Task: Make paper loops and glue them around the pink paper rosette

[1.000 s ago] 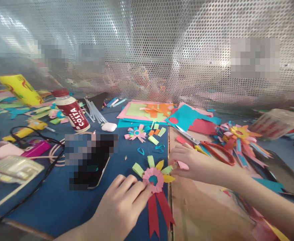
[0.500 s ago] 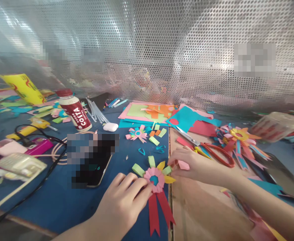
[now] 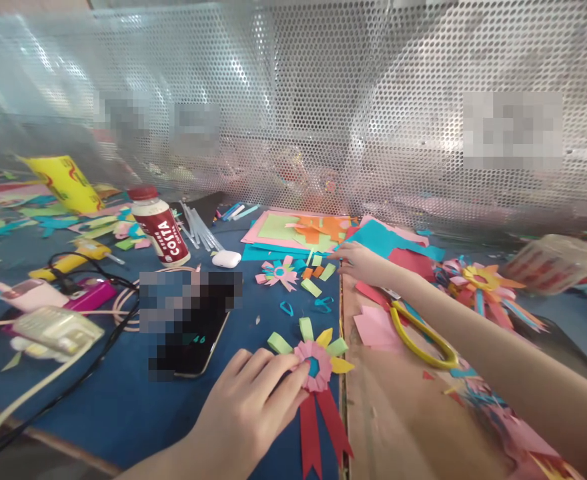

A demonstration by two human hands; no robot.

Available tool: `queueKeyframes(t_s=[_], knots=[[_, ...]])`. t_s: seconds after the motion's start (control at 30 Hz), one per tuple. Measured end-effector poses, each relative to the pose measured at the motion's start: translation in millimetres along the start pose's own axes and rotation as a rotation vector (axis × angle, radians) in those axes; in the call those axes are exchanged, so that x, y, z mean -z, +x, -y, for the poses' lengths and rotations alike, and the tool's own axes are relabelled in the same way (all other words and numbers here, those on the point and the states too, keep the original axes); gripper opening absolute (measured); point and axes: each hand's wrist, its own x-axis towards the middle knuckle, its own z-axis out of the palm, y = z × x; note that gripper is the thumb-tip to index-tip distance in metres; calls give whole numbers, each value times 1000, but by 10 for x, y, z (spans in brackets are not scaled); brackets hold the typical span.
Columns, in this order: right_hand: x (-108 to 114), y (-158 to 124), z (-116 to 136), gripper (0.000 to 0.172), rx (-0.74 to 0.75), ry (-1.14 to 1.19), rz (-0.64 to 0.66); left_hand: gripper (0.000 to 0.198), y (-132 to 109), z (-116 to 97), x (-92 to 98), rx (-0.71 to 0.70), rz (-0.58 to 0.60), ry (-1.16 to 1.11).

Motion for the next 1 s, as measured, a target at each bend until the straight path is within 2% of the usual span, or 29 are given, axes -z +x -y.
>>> queueKeyframes(t_s=[0.1,0.23,0.33,0.43,0.5,0.6,0.67,0.77,0.87,0.93,1.0], knots=[[-32,62,-67,19,26,1,19,12,20,-9,23,33,-9,-78],[116,-39,-33,16,34,7,-5,16,64,54,45,115,35,-175],[288,-166,111,18,45,31,-38,21,95,195,65,163,90,-165],[373,-253,373,17,174,110,-49,22,125,367,107,199,192,-136],[359,-266,574,18,319,140,-1,22,156,461,141,285,258,-165],[285,-223,827,19,492,124,52,27,235,560,169,517,346,-289],[243,-171,939,19,556,105,57,32,306,612,155,645,401,-420],[227,-101,1027,18,618,106,36,45,403,672,97,734,431,-636],[240,-73,1050,18,634,111,43,51,421,654,56,765,371,-705],[230,-72,1043,18,637,107,53,42,371,569,61,741,229,-565],[186,-70,1037,18,644,97,56,29,284,439,85,599,102,-377]])
